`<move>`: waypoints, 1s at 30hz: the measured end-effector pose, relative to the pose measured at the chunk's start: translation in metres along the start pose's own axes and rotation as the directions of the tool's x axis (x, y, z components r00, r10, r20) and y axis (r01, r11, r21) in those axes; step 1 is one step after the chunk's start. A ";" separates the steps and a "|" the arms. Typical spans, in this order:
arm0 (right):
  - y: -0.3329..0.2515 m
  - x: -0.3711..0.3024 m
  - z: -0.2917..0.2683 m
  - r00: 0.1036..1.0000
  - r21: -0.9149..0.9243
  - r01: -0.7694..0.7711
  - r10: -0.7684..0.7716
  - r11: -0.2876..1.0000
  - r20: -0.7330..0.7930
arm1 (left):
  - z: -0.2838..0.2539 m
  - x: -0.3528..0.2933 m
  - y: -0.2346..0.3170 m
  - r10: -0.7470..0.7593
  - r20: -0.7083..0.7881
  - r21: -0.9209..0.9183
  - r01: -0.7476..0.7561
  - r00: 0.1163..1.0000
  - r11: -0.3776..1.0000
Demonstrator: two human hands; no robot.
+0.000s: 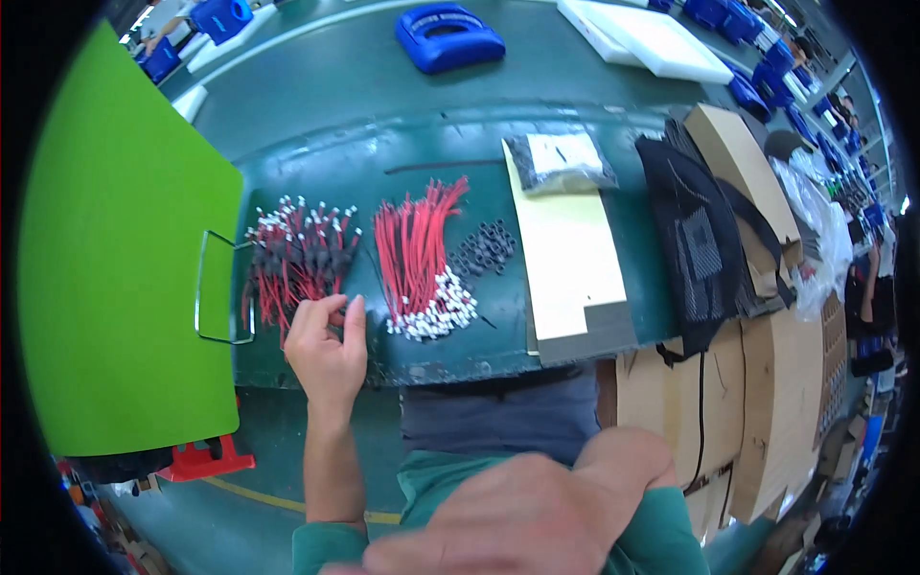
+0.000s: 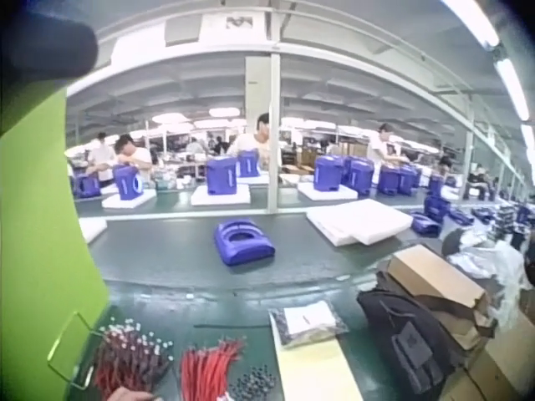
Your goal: The person assembles small electronic components by hand, attaching black plastic pieces to the ends of red wires at a production workbench.
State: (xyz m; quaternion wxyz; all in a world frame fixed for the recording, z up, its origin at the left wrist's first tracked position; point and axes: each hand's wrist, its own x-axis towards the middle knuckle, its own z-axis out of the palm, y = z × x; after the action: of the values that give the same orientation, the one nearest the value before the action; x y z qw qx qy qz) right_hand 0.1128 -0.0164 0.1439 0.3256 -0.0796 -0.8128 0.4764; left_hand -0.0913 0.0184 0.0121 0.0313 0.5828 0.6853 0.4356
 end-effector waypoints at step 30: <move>0.112 -0.081 0.051 0.636 0.712 -0.509 0.769 0.483 -0.068 | -0.004 -0.023 0.015 -0.091 0.392 -0.253 0.202 0.916 0.946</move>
State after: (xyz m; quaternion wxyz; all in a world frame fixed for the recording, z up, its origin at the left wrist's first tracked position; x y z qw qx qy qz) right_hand 0.1247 -0.0291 -0.0019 0.2755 -0.3586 -0.4286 0.7822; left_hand -0.0750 -0.0037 0.0134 0.2791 0.5907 0.6380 0.4076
